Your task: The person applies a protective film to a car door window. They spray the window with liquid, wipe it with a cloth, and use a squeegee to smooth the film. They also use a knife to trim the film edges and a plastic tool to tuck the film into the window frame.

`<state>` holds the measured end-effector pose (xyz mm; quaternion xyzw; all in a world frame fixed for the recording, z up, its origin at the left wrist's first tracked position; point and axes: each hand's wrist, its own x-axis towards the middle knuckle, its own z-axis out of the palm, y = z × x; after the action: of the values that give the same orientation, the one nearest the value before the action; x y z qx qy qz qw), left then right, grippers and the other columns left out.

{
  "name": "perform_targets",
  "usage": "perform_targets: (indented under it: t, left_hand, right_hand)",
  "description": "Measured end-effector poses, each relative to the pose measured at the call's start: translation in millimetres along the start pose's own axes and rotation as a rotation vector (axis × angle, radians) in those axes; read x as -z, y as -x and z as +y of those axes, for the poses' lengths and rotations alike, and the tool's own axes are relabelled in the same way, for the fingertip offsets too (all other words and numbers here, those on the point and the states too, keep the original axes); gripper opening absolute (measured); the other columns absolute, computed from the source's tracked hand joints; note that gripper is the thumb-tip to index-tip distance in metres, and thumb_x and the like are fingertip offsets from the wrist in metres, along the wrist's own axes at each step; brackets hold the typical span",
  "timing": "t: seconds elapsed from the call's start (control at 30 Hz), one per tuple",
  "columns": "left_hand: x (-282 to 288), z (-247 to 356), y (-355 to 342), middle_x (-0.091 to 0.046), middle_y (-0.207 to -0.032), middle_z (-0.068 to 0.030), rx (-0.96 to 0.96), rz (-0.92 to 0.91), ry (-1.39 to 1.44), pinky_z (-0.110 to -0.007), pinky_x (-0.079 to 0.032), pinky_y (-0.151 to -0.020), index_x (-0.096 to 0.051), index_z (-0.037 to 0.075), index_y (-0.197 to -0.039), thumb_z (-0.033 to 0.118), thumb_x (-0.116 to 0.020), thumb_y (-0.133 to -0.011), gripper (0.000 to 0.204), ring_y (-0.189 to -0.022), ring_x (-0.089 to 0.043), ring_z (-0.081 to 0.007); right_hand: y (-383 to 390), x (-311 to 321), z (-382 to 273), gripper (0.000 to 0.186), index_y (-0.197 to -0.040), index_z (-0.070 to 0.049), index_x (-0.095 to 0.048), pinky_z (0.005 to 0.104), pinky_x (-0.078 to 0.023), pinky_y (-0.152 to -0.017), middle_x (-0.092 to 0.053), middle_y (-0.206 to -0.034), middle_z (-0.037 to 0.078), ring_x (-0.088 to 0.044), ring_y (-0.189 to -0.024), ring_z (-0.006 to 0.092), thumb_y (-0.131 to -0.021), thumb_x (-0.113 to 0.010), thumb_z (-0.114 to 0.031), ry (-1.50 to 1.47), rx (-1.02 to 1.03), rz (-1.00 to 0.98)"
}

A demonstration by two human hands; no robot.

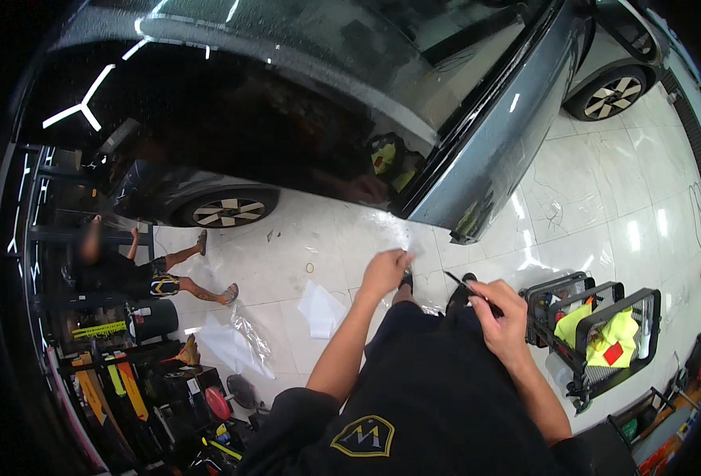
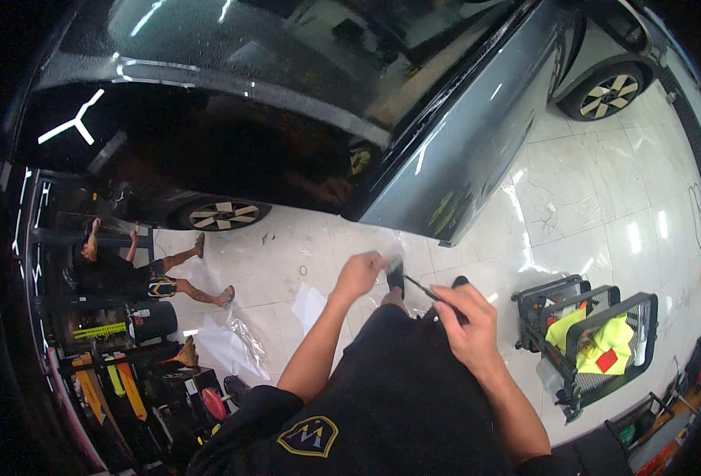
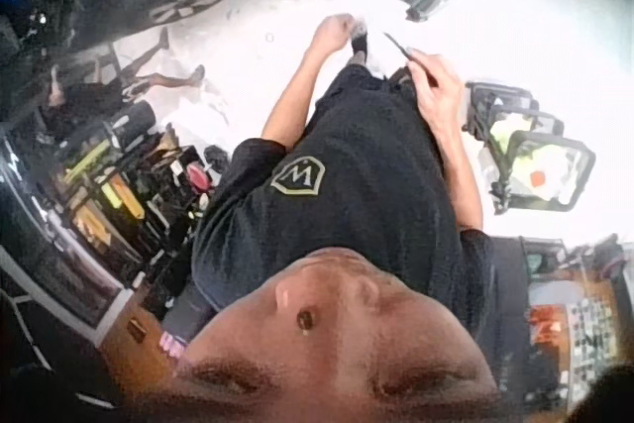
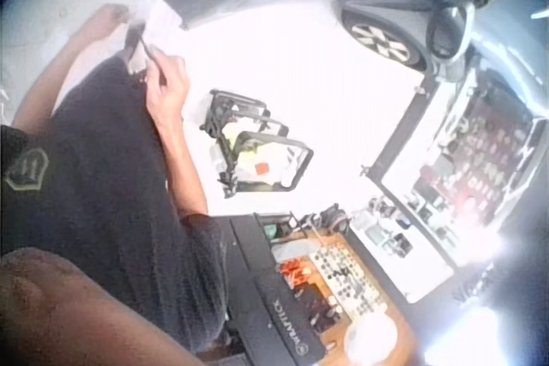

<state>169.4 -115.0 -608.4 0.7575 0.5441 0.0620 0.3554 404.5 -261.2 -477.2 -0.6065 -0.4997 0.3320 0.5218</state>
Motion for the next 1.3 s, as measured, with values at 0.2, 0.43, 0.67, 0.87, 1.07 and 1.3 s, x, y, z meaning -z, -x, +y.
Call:
perform_targets:
  t: [0.2,0.43,0.67,0.87,1.07,1.3]
  left_hand:
    - [2.6,23.2,39.1,-0.068,-0.099,-0.0203,0.011,0.010,-0.037,-0.044,-0.051,-0.088,-0.072,0.003,-0.104,0.031,-0.066,-0.091,0.031,-0.100,-0.065,-0.0392]
    - [15.5,78.8,73.6,-0.071,-0.106,-0.0175,-0.148,-0.364,0.283,-0.038,-0.050,-0.090,-0.069,0.003,-0.116,0.029,-0.060,-0.098,0.033,-0.101,-0.067,-0.0310]
    - [11.7,94.0,107.9,-0.067,-0.098,-0.0159,-0.195,-0.497,0.287,-0.037,-0.050,-0.085,-0.059,0.002,-0.115,0.023,-0.059,-0.098,0.027,-0.094,-0.065,-0.0272]
    - [12.0,59.7,148.1,-0.052,-0.131,-0.0061,-0.080,-0.736,1.051,-0.033,-0.048,-0.090,-0.030,0.006,-0.150,0.029,-0.058,-0.101,0.061,-0.110,-0.057,-0.0169]
    - [-18.8,60.4,171.8,-0.067,-0.084,-0.0072,0.054,-0.546,1.184,-0.023,-0.047,-0.056,-0.059,0.000,-0.124,0.045,-0.034,-0.108,0.054,-0.059,-0.061,-0.0137]
    - [-20.1,93.5,186.5,-0.066,-0.077,-0.0079,-0.029,-0.448,1.030,-0.025,-0.047,-0.054,-0.057,-0.002,-0.131,0.041,-0.035,-0.109,0.053,-0.054,-0.061,-0.0150]
  right_hand:
    - [16.3,10.4,35.2,0.008,-0.092,0.003,-0.072,0.0236,-0.043,-0.058,-0.066,-0.078,0.002,-0.055,-0.065,0.0067,-0.088,-0.070,-0.003,-0.369,-0.406,0.044]
    - [26.5,-4.3,45.2,0.028,-0.066,0.001,-0.064,0.0223,-0.037,-0.053,-0.056,-0.058,-0.003,-0.048,-0.055,0.0045,-0.091,-0.070,-0.010,-0.422,-0.531,-0.048]
    - [57.0,-35.8,25.2,0.048,-0.144,-0.003,-0.049,0.0212,-0.037,-0.053,-0.060,-0.102,0.006,-0.047,-0.068,0.0071,-0.097,-0.053,0.002,-0.930,-0.509,-0.179]
    - [96.1,-71.5,18.5,0.054,-0.144,-0.003,-0.049,0.0228,-0.048,-0.066,-0.060,-0.101,0.004,-0.059,-0.083,0.0097,-0.092,-0.053,0.011,-0.739,-0.535,-0.211]
    - [115.2,-76.2,-3.3,0.049,-0.141,-0.005,-0.039,0.0224,-0.047,-0.053,-0.065,-0.097,0.009,-0.063,-0.070,0.0118,-0.095,-0.055,0.003,-0.604,-0.572,-0.312]
    - [141.7,-53.1,-16.4,0.063,-0.151,-0.011,-0.024,0.0242,-0.047,-0.052,-0.065,-0.096,0.010,-0.060,-0.063,0.0140,-0.097,-0.055,-0.002,-0.525,-0.532,-0.177]
